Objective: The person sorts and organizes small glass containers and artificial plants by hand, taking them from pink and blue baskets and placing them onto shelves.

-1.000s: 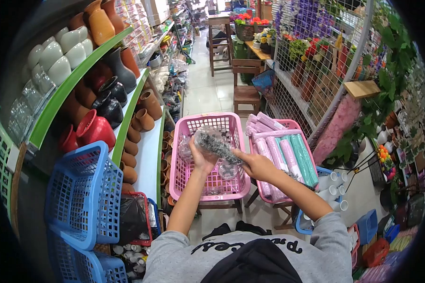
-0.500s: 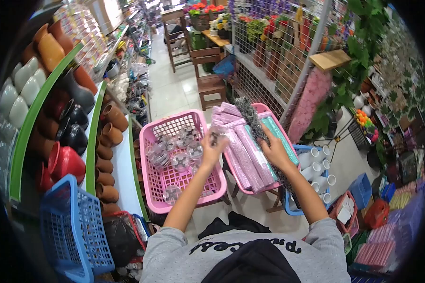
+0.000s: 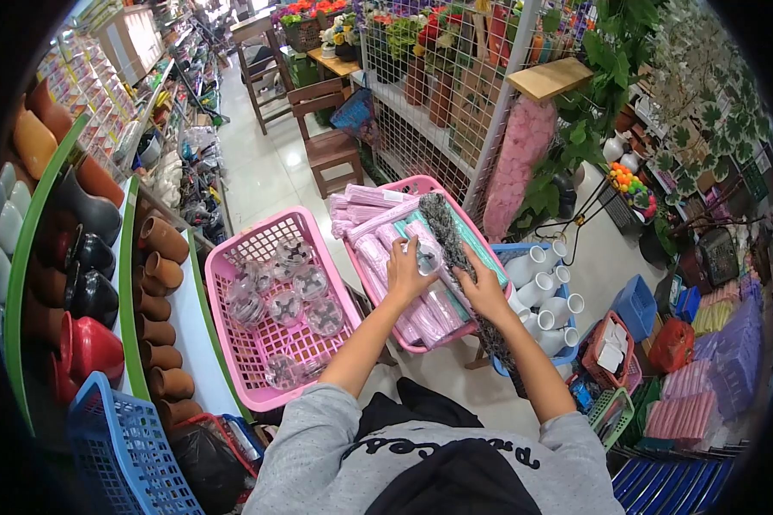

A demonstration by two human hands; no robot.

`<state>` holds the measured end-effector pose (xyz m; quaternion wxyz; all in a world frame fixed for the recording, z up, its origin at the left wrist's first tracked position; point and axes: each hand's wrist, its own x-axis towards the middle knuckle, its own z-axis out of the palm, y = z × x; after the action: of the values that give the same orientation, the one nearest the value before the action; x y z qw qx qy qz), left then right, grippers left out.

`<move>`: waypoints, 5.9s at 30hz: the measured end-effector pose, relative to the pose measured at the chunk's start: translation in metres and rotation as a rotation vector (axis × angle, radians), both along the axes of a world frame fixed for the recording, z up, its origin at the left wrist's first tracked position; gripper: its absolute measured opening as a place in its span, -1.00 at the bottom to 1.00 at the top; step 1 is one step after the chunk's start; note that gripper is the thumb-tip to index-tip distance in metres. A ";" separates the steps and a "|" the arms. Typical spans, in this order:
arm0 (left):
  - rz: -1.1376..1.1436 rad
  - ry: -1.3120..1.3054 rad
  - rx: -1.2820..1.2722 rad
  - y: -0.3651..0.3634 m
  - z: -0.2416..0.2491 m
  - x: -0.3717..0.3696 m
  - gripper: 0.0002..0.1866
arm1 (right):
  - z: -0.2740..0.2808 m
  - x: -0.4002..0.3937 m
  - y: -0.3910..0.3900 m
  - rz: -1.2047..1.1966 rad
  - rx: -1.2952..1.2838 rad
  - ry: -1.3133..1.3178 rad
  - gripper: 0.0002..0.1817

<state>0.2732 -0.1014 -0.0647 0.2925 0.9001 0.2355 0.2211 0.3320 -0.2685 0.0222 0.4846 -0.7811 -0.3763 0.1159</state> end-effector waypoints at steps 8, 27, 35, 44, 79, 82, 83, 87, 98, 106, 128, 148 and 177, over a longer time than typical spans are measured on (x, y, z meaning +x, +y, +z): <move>-0.032 0.079 0.007 0.003 0.001 -0.010 0.10 | -0.009 -0.004 0.011 0.076 -0.030 0.023 -0.42; 0.165 0.275 -0.231 0.097 -0.005 -0.222 -0.26 | -0.007 -0.107 0.180 0.621 -0.320 -0.518 -0.31; 0.161 0.754 -0.148 0.084 -0.038 -0.202 0.24 | -0.019 -0.109 0.204 0.648 -0.381 -0.536 -0.30; 0.287 0.644 0.007 0.091 -0.013 -0.199 0.05 | -0.015 -0.099 0.195 0.623 -0.317 -0.434 -0.30; 0.464 -0.333 0.015 0.115 0.097 -0.280 -0.01 | 0.035 -0.102 0.190 0.819 -0.137 -0.053 -0.44; 0.414 -0.329 0.050 0.119 0.096 -0.284 0.02 | 0.030 -0.094 0.194 0.748 0.007 -0.001 -0.43; 0.349 -0.307 0.157 0.123 0.093 -0.285 0.00 | 0.030 -0.092 0.191 0.736 0.005 -0.035 -0.42; 0.115 -0.022 0.377 0.122 0.097 -0.288 -0.05 | 0.032 -0.092 0.187 0.740 -0.002 -0.062 -0.42; 0.079 0.377 0.348 0.113 0.098 -0.285 -0.01 | 0.028 -0.092 0.178 0.735 -0.047 -0.011 -0.42; 0.236 -0.255 -0.521 0.137 0.064 -0.285 -0.21 | 0.033 -0.098 0.169 0.763 -0.128 0.014 -0.44; 0.051 -0.687 -0.836 0.140 0.094 -0.294 -0.33 | 0.055 -0.099 0.163 0.795 -0.257 -0.265 -0.43; -0.004 -0.733 -0.846 0.143 0.103 -0.288 -0.33 | 0.060 -0.104 0.161 0.873 -0.313 -0.398 -0.42; -0.041 -1.085 -1.014 0.144 0.109 -0.298 -0.34 | 0.057 -0.083 0.159 0.734 -0.408 -0.791 -0.43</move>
<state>-0.0244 0.0422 0.0442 0.7515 0.4231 0.1141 0.4932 0.2487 -0.1097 0.0791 0.0747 -0.6611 -0.7452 0.0459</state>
